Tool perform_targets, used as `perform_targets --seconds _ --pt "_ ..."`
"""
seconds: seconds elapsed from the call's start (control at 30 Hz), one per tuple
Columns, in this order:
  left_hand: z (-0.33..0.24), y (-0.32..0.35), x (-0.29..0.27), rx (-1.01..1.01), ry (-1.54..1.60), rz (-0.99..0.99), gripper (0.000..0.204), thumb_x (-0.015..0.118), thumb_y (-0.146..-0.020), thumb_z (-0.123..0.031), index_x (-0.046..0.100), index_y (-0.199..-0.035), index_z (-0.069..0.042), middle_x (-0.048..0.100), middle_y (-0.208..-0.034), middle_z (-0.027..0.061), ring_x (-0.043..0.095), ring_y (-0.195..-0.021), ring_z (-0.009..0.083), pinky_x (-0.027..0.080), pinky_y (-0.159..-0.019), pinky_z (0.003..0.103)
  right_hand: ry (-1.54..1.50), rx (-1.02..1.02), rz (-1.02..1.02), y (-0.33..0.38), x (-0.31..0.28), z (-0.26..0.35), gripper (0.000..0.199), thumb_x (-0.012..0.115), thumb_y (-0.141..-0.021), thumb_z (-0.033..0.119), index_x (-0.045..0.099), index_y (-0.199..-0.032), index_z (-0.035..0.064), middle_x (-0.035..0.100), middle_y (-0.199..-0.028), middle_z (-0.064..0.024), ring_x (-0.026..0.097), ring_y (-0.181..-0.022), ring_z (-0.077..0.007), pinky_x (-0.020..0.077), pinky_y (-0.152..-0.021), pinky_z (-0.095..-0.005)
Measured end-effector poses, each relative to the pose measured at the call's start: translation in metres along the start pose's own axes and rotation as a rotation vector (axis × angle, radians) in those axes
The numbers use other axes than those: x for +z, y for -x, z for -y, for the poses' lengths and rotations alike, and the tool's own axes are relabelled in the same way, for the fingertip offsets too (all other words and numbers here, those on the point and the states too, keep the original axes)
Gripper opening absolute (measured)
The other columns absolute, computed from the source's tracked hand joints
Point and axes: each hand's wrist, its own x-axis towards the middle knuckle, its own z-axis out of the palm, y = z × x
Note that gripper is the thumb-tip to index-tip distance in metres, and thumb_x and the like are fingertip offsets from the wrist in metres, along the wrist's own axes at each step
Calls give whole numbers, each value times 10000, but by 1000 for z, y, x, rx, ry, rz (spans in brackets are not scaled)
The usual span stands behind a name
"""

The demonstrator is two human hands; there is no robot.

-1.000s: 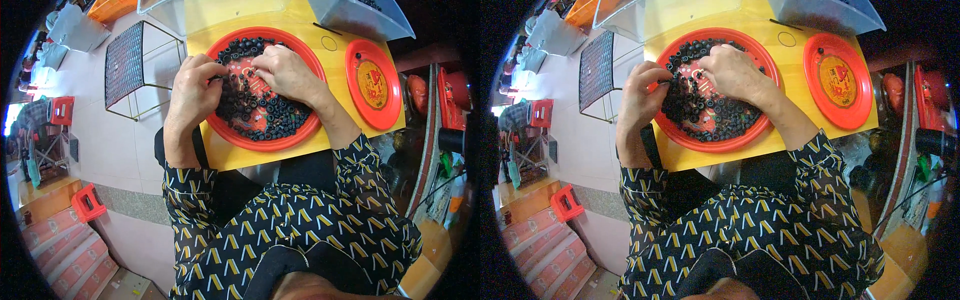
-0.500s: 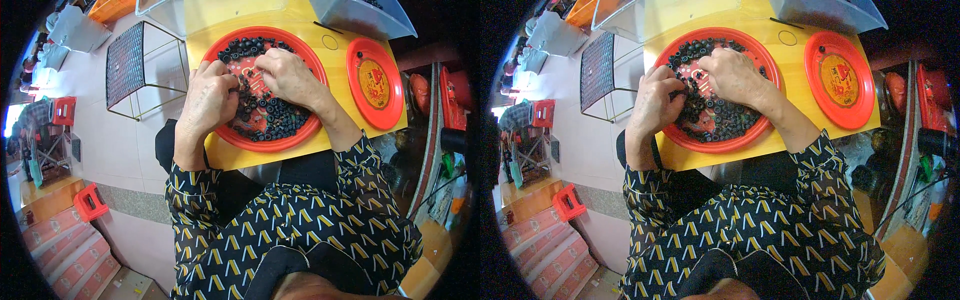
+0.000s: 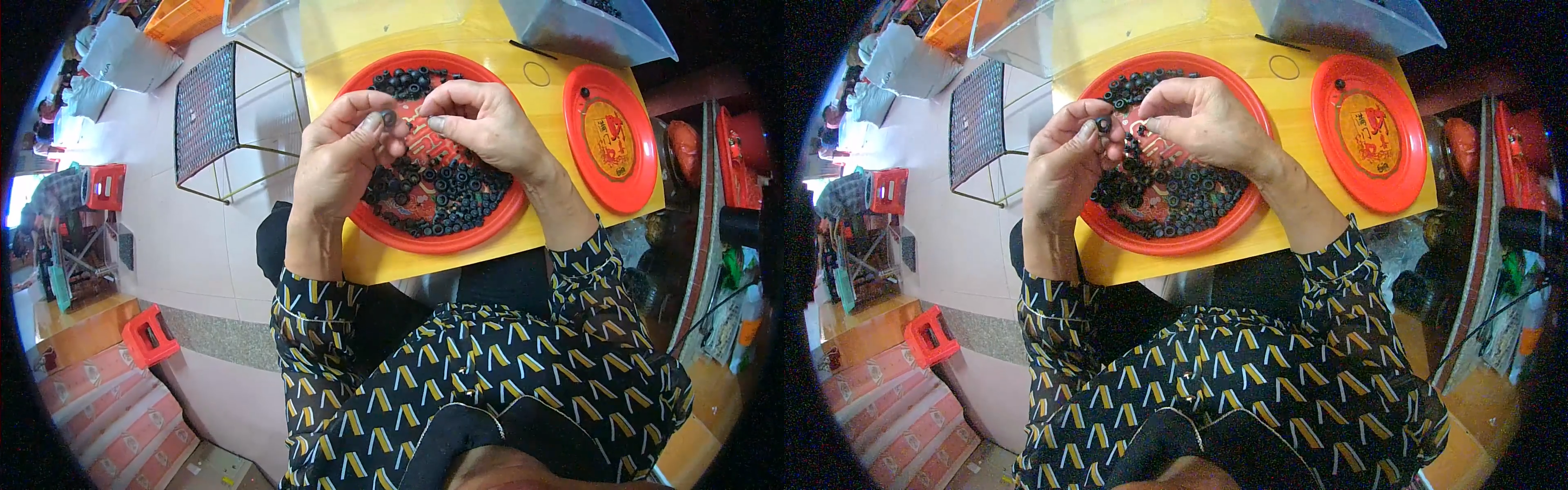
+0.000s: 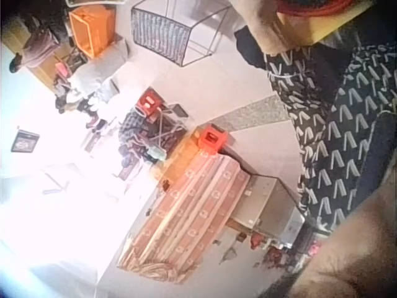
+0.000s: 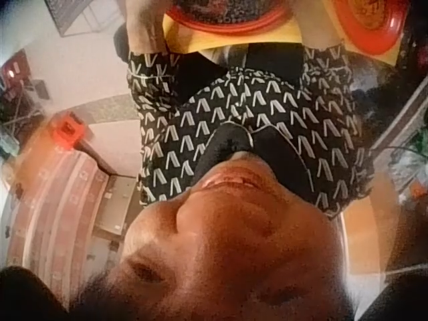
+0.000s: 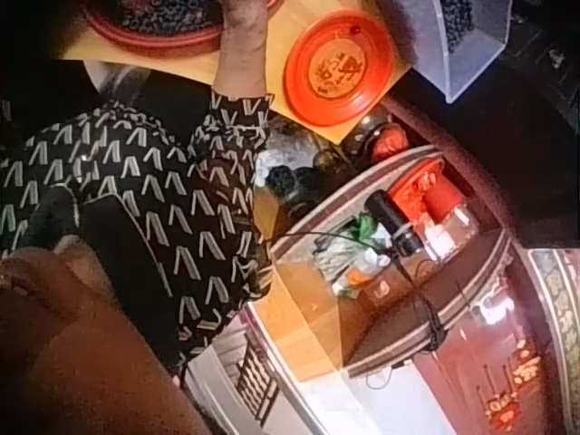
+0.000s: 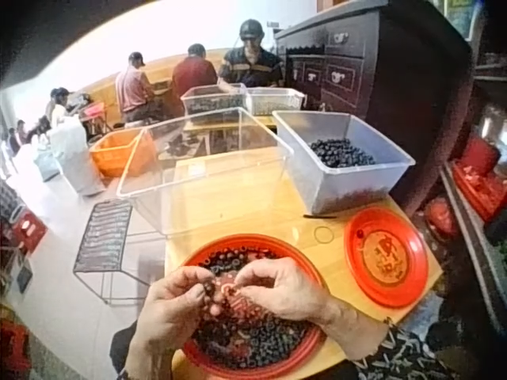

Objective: The person assembles small components by hand, taking pieces from a plate, fitting them together, and sorting them.

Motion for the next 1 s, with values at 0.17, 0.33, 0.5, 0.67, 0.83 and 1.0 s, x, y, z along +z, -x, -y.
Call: perform_targets --seconds 0.17,0.33,0.5,0.67,0.83,1.0 --pt "1 -1 -2 -6 51 29 166 472 -860 -48 520 -1006 13 604 -830 113 588 -672 153 462 -579 224 -72 -1 -27 0 2 -1 88 569 -793 13 598 -875 -1 568 -807 -2 530 -749 -54 444 -693 -188" --pt "1 -1 3 -21 47 47 161 485 -851 -45 515 -998 13 609 -854 134 606 -694 174 476 -584 234 -64 -76 -95 0 3 -1 89 574 -800 22 603 -879 -8 595 -793 -12 550 -722 -62 461 -671 -192" --pt "4 -1 7 -38 -31 -33 156 513 -827 -35 501 -971 23 612 -836 135 606 -692 177 479 -590 236 -176 -95 -121 3 11 5 79 539 -815 6 587 -874 -14 597 -779 -38 571 -712 -94 484 -652 -217" --pt "9 -4 11 -20 -44 -10 157 503 -823 -6 495 -976 29 610 -817 125 603 -689 170 476 -587 229 -79 -190 -212 5 18 -1 73 544 -794 -13 576 -859 -2 590 -733 -46 575 -663 -106 487 -590 -242" --pt "13 -4 9 9 -60 16 154 493 -824 11 493 -976 34 606 -833 125 601 -702 172 487 -598 236 438 -494 -336 -1 20 -8 86 615 -717 -2 590 -800 0 579 -719 -62 564 -644 -185 453 -576 -298" --pt "16 -4 12 48 60 -130 132 490 -823 14 496 -955 22 587 -861 113 604 -727 184 520 -649 284 455 -535 -283 -1 21 -10 143 637 -725 55 606 -853 -2 597 -834 -100 568 -783 -235 460 -689 -320"
